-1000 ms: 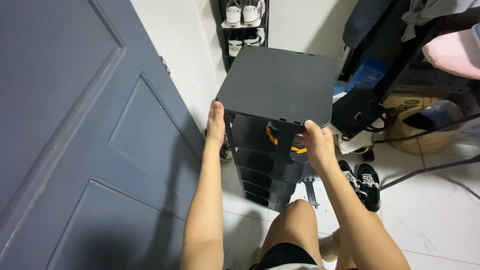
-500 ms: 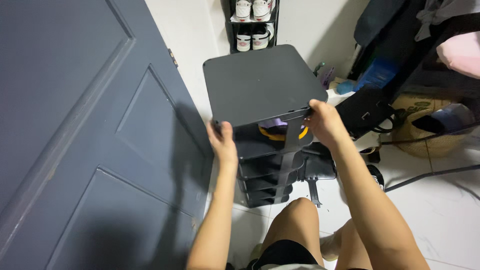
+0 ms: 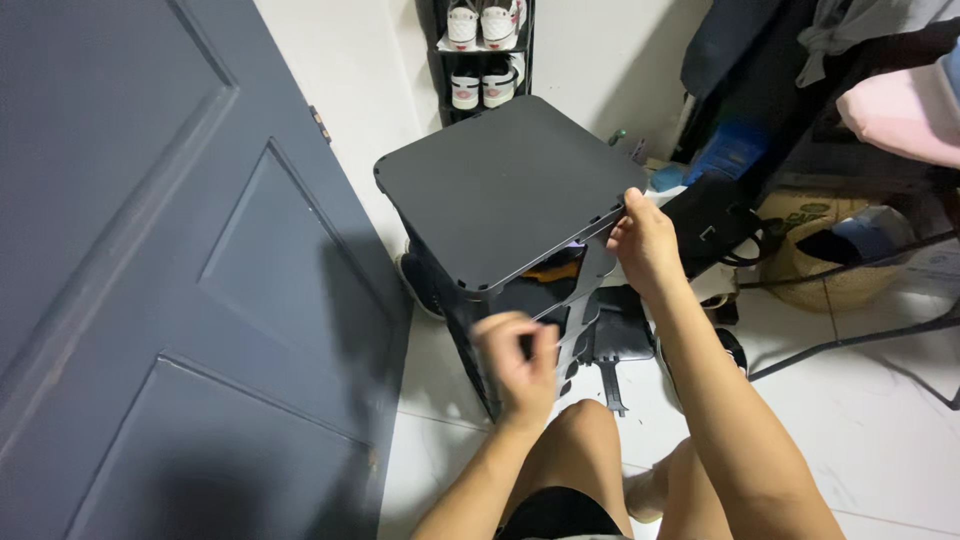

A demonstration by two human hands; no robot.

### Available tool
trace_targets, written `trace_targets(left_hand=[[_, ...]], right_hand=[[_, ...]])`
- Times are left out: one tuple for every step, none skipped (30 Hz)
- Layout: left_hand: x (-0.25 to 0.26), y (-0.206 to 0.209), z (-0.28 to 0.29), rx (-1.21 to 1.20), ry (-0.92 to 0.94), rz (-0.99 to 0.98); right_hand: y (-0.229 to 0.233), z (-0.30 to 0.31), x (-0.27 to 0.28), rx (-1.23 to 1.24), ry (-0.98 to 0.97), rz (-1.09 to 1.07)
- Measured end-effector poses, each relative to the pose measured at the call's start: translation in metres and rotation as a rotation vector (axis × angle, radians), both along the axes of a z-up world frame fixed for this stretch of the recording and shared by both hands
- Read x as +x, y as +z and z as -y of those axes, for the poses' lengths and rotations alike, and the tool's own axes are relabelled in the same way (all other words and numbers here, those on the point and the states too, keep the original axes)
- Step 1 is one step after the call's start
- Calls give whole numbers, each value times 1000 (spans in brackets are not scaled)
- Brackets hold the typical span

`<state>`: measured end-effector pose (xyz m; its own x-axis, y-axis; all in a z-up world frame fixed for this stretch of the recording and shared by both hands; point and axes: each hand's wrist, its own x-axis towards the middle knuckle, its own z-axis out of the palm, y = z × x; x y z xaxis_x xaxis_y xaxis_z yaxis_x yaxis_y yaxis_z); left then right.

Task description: The person assembles a stack of black plastic trays by inserting side pieces and securing them. They then wipe one tray with a cloth and place it on top of the stack, adjusting the edges to fit.

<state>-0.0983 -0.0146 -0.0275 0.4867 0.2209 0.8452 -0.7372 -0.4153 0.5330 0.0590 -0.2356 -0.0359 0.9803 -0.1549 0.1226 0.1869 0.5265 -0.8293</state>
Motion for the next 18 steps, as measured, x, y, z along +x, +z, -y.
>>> trace_targets(left_hand=[[7,-1,11,-38,-148,-120],[19,-1,21,-76,-297,-240],[32,0,30,-119,-318,-339],[48,2,39,-161,-340,-439],[66,7,43,-155,-351,-586],[81,12,47,-144,-363,-733],[89,17,50,-138,-359,-742],[94,21,52,-131,-354,-752],[97,24,54,-124,-349,-760],[99,26,56,-123,-325,-647],[101,28,58,-120,-302,-535],[104,29,60,-115,-279,-423],[105,28,62,-115,-282,-502],[107,27,63,-114,-286,-582],[109,26,65,-112,-289,-661],[111,24,66,-121,-286,-609],[113,22,68,-129,-282,-555],[114,19,69,-138,-278,-502]], right_hand=[[-1,1,0,-9,-27,0],[-1,1,1,-17,-54,1],[0,2,1,-26,-79,2],[1,3,-2,-70,-95,-5],[3,5,-5,-112,-113,-10],[5,5,-8,-154,-131,-15],[8,6,-9,-175,-131,-51],[11,7,-9,-195,-132,-87],[14,9,-8,-214,-132,-123],[15,10,-7,-224,-108,-116],[16,10,-5,-235,-83,-110],[17,11,-4,-246,-57,-104],[17,11,-3,-274,-63,-119],[17,11,-2,-302,-69,-134],[17,10,-1,-330,-75,-149],[17,9,0,-329,-69,-150],[17,8,0,-327,-63,-152],[17,8,0,-326,-57,-153]])
